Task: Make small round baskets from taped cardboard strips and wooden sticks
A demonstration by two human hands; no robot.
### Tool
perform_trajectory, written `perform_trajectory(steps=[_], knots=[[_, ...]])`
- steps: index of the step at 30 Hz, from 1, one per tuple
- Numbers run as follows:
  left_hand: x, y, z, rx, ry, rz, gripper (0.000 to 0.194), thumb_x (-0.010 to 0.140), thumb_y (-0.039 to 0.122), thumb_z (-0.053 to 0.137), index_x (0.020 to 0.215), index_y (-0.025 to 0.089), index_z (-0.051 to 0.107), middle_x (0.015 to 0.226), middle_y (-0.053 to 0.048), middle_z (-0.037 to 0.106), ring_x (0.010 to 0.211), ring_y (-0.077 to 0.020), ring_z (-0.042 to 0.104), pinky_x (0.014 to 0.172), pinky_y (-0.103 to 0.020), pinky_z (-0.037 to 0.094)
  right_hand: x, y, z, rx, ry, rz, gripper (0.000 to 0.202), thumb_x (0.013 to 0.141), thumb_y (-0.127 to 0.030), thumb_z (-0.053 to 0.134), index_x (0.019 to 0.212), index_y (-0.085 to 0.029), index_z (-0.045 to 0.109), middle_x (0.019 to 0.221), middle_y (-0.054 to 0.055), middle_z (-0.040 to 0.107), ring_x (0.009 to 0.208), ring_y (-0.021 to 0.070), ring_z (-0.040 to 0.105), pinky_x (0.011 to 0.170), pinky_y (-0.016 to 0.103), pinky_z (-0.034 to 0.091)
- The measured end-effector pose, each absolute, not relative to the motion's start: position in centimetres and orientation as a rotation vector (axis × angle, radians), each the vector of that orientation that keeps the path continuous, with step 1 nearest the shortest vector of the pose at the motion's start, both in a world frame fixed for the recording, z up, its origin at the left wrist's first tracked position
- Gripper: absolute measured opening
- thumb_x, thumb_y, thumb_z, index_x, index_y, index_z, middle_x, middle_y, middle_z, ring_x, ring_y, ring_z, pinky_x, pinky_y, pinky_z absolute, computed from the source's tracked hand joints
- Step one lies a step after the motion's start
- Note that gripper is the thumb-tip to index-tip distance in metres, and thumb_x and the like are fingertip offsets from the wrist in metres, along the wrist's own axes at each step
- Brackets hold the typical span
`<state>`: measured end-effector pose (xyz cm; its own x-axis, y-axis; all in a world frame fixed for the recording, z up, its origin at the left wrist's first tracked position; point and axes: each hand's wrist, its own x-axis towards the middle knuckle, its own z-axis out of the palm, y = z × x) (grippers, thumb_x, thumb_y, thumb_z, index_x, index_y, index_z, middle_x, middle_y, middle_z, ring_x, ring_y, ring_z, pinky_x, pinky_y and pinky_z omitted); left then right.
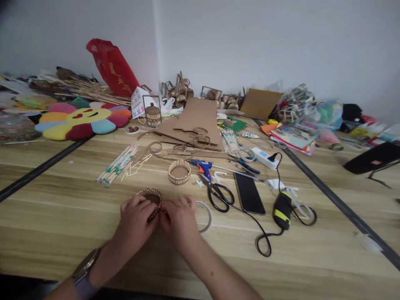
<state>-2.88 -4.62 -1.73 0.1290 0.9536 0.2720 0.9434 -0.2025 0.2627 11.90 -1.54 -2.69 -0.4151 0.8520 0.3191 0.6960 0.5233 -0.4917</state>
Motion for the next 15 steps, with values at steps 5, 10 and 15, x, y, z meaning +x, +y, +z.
perform_trajectory(steps=[5,10,15], knots=[[-2.85,-4.64,-1.81,2.346,1.955,0.634,0.015,0.084,0.010,0.061,0.074,0.020,0.066,0.080,-0.004,0.071,0.094,-0.0295,0.057,0.080,-0.044,0.035,11.77,-1.57,-2.59,-1.284,-2.218,0.373,0.014,0.081,-0.009,0.065,0.075,-0.021,0.068,0.076,0.000,0.070,0.081,0.0181,0.058,0.088,0.034,0.024],[-2.89,-4.65,-1.74,2.356,1.950,0.637,0.015,0.085,0.010,0.060,0.075,0.020,0.066,0.081,-0.004,0.071,0.093,-0.0291,0.057,0.080,-0.044,0.035,11.67,-1.64,-2.26,-1.299,-2.200,0.387,0.014,0.081,-0.009,0.065,0.075,-0.021,0.069,0.077,0.000,0.071,0.082,0.0191,0.058,0.089,0.036,0.024],[-2.91,-4.57,-1.93,2.383,1.933,0.640,0.015,0.084,0.009,0.061,0.075,0.020,0.065,0.081,-0.004,0.070,0.094,-0.0286,0.057,0.081,-0.044,0.036,11.27,-1.51,-2.31,-1.365,-2.150,0.369,0.016,0.076,-0.008,0.064,0.068,-0.021,0.068,0.071,0.000,0.068,0.078,0.0193,0.055,0.087,0.036,0.025]])
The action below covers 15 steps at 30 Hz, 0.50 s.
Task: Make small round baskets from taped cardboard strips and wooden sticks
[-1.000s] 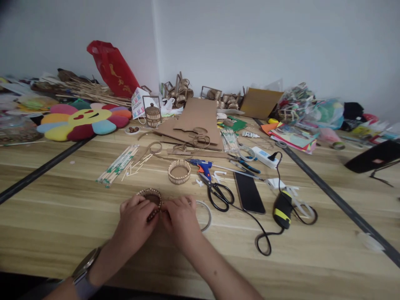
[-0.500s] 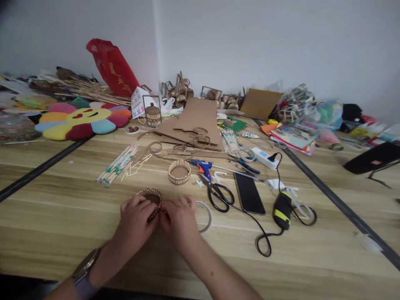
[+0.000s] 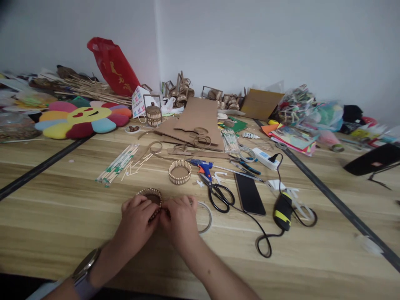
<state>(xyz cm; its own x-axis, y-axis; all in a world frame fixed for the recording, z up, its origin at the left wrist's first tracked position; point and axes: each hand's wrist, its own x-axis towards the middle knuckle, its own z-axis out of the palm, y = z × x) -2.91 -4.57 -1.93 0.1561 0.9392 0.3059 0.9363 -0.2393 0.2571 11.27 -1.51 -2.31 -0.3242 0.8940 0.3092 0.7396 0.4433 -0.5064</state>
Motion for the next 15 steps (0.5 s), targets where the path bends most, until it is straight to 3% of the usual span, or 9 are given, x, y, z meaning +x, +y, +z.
perform_trajectory(steps=[3,6,9,12,15], knots=[[-2.9,-4.8,-1.8,2.400,1.921,0.638,0.014,0.084,0.009,0.062,0.076,0.020,0.067,0.082,-0.004,0.070,0.094,-0.0286,0.057,0.082,-0.044,0.036,11.4,-1.1,-2.1,-1.428,-2.107,0.383,0.015,0.073,-0.009,0.064,0.065,-0.021,0.067,0.069,0.000,0.067,0.078,0.0200,0.054,0.083,0.036,0.025],[-2.9,-5.3,-1.7,2.432,1.899,0.670,0.001,0.085,0.020,0.068,0.085,0.021,0.069,0.086,-0.004,0.071,0.097,-0.0301,0.057,0.085,-0.045,0.035,12.3,-0.3,-1.6,-1.452,-1.988,0.465,0.013,0.071,-0.010,0.062,0.067,-0.021,0.068,0.069,0.001,0.067,0.079,0.0209,0.054,0.082,0.036,0.025],[-3.1,-6.0,-1.9,2.488,1.882,0.683,0.015,0.084,0.031,0.073,0.095,0.022,0.070,0.090,-0.003,0.072,0.098,-0.0311,0.057,0.088,-0.047,0.034,13.6,0.6,-1.1,-1.395,-1.801,0.599,0.011,0.069,-0.014,0.059,0.065,-0.021,0.066,0.067,0.001,0.064,0.077,0.0213,0.053,0.081,0.036,0.028],[-3.5,-6.5,-2.1,2.572,1.936,0.648,0.009,0.087,0.020,0.069,0.095,0.024,0.071,0.083,-0.002,0.072,0.097,-0.0296,0.058,0.090,-0.047,0.032,14.7,1.4,-0.8,-1.335,-1.716,0.719,0.011,0.070,-0.020,0.057,0.061,-0.021,0.062,0.065,0.001,0.061,0.075,0.0210,0.052,0.076,0.034,0.033],[-4.4,-6.4,-2.0,2.618,1.991,0.560,0.016,0.089,0.011,0.064,0.089,0.025,0.070,0.081,-0.001,0.071,0.098,-0.0288,0.058,0.089,-0.046,0.032,15.2,1.8,-0.9,-1.279,-1.662,0.846,0.011,0.070,-0.026,0.055,0.063,-0.021,0.061,0.065,0.001,0.060,0.071,0.0196,0.052,0.071,0.031,0.036]])
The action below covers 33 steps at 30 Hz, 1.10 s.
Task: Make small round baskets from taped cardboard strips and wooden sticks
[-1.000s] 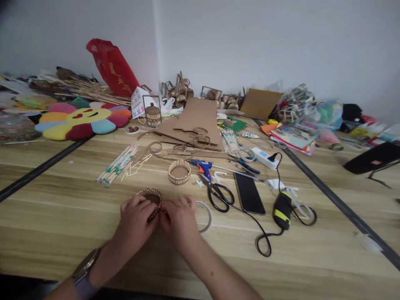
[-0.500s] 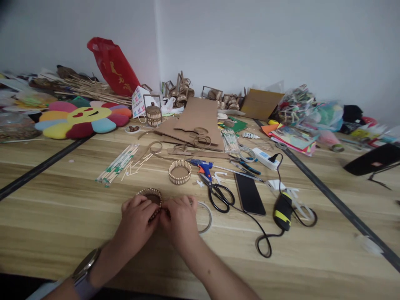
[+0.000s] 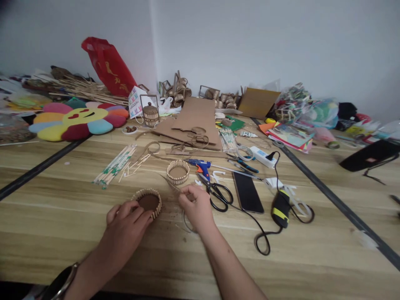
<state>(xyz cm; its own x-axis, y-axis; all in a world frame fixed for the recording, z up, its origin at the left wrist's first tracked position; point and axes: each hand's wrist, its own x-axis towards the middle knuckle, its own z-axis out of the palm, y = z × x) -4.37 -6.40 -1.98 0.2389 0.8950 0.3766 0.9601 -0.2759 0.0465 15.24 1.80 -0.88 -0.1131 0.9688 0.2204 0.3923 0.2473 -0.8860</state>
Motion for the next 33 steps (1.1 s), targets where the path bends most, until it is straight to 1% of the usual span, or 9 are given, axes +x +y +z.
perform_trajectory(steps=[5,8,11,13,17,22,26,29,33], knots=[[-6.2,-5.4,-1.0,-2.253,-1.789,-0.390,0.014,0.092,0.014,0.060,0.086,0.023,0.069,0.085,-0.004,0.071,0.098,-0.0305,0.058,0.087,-0.047,0.033,15.2,1.7,-0.7,-1.170,-1.547,1.105,0.014,0.069,-0.032,0.056,0.063,-0.020,0.060,0.060,-0.002,0.053,0.061,0.0151,0.046,0.060,0.027,0.036],[-6.6,-5.0,-0.8,-2.198,-1.814,-0.409,0.009,0.091,0.021,0.064,0.098,0.021,0.070,0.096,-0.006,0.073,0.103,-0.0330,0.057,0.089,-0.049,0.033,15.1,1.3,-0.4,-1.105,-1.473,1.240,0.013,0.068,-0.032,0.058,0.063,-0.020,0.059,0.059,-0.003,0.051,0.058,0.0134,0.043,0.057,0.025,0.034],[-6.2,-5.1,-1.0,-2.191,-1.755,-0.483,0.019,0.091,0.026,0.064,0.109,0.021,0.068,0.108,-0.008,0.073,0.108,-0.0332,0.056,0.091,-0.048,0.033,14.9,1.1,-0.1,-1.059,-1.398,1.333,0.012,0.066,-0.031,0.060,0.062,-0.020,0.059,0.057,-0.003,0.049,0.057,0.0127,0.040,0.055,0.024,0.033],[-6.0,-5.4,-1.2,-2.239,-1.712,-0.484,0.021,0.093,0.019,0.060,0.112,0.022,0.068,0.109,-0.007,0.073,0.108,-0.0306,0.057,0.092,-0.047,0.033,14.9,1.0,0.1,-1.035,-1.352,1.377,0.011,0.064,-0.031,0.061,0.061,-0.020,0.059,0.057,-0.003,0.048,0.057,0.0126,0.039,0.056,0.025,0.032],[-6.6,-5.1,-1.6,-2.279,-1.719,-0.364,0.039,0.090,0.000,0.048,0.114,0.024,0.068,0.104,-0.005,0.075,0.106,-0.0282,0.058,0.090,-0.045,0.034,15.3,1.1,0.5,-0.998,-1.272,1.431,0.011,0.062,-0.031,0.062,0.061,-0.021,0.058,0.058,-0.002,0.049,0.058,0.0139,0.041,0.059,0.027,0.034],[-8.4,-2.8,-1.6,-2.229,-1.697,-0.310,0.046,0.087,-0.004,0.044,0.111,0.026,0.069,0.105,-0.006,0.074,0.110,-0.0296,0.056,0.092,-0.048,0.034,16.3,1.7,1.1,-0.964,-1.191,1.421,0.011,0.058,-0.031,0.062,0.061,-0.022,0.057,0.061,-0.001,0.051,0.062,0.0161,0.045,0.061,0.029,0.036],[-7.7,-2.6,-1.1,-2.175,-1.644,-0.506,0.029,0.092,0.010,0.049,0.104,0.024,0.071,0.123,-0.011,0.068,0.114,-0.0341,0.054,0.093,-0.050,0.037,16.9,1.8,1.4,-0.949,-1.182,1.416,0.011,0.058,-0.031,0.062,0.059,-0.022,0.055,0.059,-0.002,0.051,0.060,0.0156,0.043,0.060,0.028,0.034],[-6.4,-4.1,-0.1,-2.282,-1.465,-0.747,0.020,0.095,0.019,0.051,0.100,0.022,0.069,0.109,-0.008,0.071,0.103,-0.0296,0.059,0.090,-0.045,0.040,17.2,1.2,1.5,-0.953,-1.209,1.427,0.010,0.059,-0.029,0.065,0.058,-0.022,0.057,0.058,-0.002,0.050,0.058,0.0145,0.041,0.059,0.028,0.033],[-5.1,-5.4,2.1,-2.324,-1.355,-1.025,0.025,0.095,0.019,0.052,0.118,0.024,0.058,0.118,-0.007,0.066,0.110,-0.0262,0.057,0.099,-0.043,0.039,17.5,-0.3,1.9,-0.945,-1.286,1.467,0.009,0.061,-0.027,0.067,0.060,-0.021,0.061,0.063,-0.001,0.053,0.063,0.0159,0.045,0.060,0.028,0.036]])
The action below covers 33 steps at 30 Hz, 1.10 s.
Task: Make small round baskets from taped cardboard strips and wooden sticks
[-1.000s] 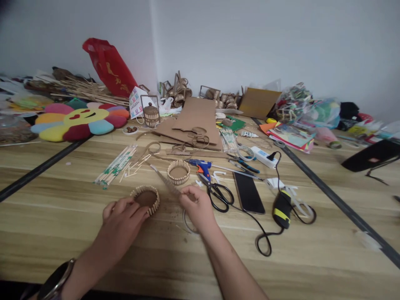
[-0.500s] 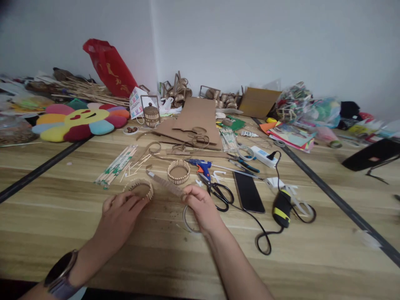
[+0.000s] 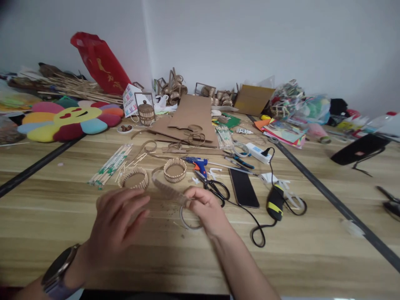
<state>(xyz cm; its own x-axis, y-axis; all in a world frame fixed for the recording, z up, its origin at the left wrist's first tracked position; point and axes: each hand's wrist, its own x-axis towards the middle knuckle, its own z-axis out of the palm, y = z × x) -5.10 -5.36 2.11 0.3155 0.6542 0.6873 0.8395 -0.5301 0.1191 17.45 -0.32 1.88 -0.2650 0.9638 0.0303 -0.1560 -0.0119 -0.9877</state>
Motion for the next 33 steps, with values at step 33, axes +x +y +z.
perform_trajectory(steps=[33], knots=[[-4.4,-9.0,1.3,-3.045,-1.604,-0.008,0.050,0.073,-0.009,0.041,0.101,0.024,0.065,0.099,-0.005,0.066,0.082,-0.0232,0.069,0.070,-0.039,0.059,18.7,-8.4,-2.3,-1.378,-2.264,0.418,0.018,0.084,-0.007,0.048,0.071,-0.019,0.051,0.072,0.002,0.060,0.077,0.0204,0.052,0.075,0.034,0.028]])
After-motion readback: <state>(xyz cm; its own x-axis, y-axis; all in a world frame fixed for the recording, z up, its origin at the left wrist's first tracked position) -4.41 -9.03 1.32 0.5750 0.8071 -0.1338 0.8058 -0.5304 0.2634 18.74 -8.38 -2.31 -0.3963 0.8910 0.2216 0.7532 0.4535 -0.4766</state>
